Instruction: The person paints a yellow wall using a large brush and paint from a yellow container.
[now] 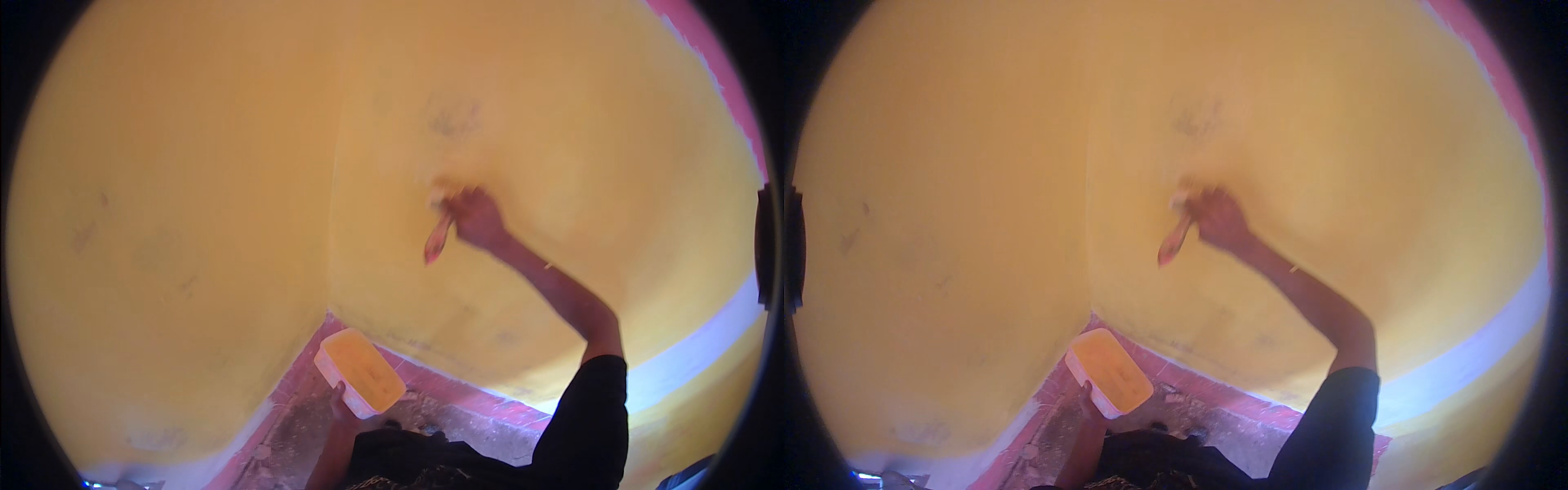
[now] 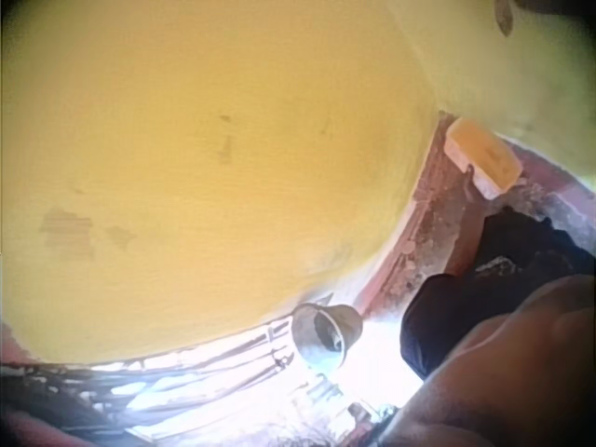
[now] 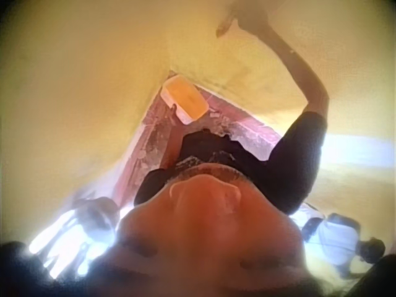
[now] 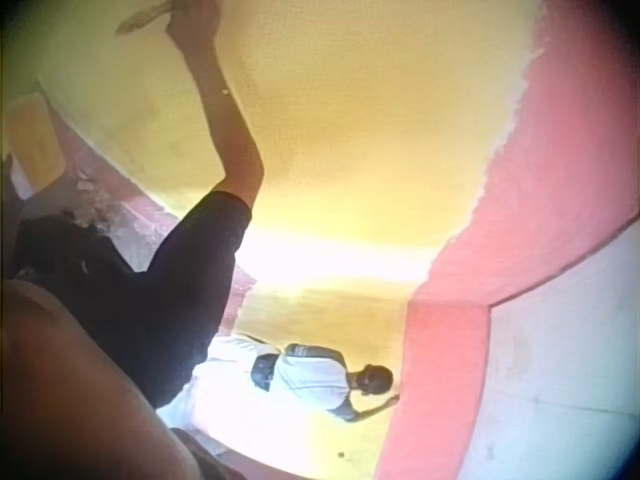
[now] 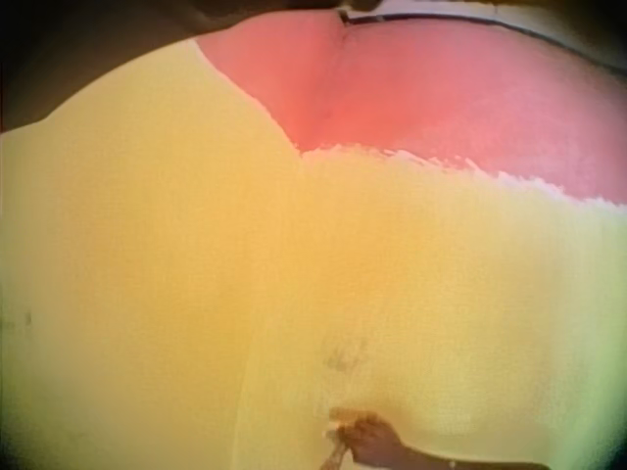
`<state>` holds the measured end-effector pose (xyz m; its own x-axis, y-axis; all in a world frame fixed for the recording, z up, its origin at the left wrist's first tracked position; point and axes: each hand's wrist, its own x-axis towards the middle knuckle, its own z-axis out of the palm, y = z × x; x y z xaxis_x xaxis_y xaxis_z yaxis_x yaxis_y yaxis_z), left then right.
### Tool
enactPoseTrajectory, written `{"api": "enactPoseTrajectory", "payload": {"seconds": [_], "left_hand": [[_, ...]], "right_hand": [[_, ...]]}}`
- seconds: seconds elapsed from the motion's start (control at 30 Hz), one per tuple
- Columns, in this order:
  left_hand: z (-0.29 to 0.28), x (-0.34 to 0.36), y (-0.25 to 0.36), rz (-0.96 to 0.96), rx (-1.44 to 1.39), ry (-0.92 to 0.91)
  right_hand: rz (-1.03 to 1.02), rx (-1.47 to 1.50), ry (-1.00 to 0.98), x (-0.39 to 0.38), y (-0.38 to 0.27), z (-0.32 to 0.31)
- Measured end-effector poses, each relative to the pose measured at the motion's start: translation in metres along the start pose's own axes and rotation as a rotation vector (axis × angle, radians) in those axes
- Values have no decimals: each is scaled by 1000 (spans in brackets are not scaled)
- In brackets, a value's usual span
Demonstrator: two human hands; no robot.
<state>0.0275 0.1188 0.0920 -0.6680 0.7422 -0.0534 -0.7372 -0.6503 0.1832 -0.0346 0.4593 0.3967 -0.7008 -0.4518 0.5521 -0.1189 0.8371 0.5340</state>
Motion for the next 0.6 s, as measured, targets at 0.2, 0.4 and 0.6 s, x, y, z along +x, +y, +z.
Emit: {"api": "enactPoseTrajectory", "payload": {"seconds": [0.2, 0.4, 0.6], "left_hand": [[3, -1, 3, -20, 31, 20], [-12, -1, 1, -31, -14, 27], [-17, 0, -3, -25, 2, 44]], "right_hand": [[74, 131, -139, -49, -35, 36], [214, -315, 107, 62, 85, -110], [140, -406, 237, 79, 98, -113]]}}
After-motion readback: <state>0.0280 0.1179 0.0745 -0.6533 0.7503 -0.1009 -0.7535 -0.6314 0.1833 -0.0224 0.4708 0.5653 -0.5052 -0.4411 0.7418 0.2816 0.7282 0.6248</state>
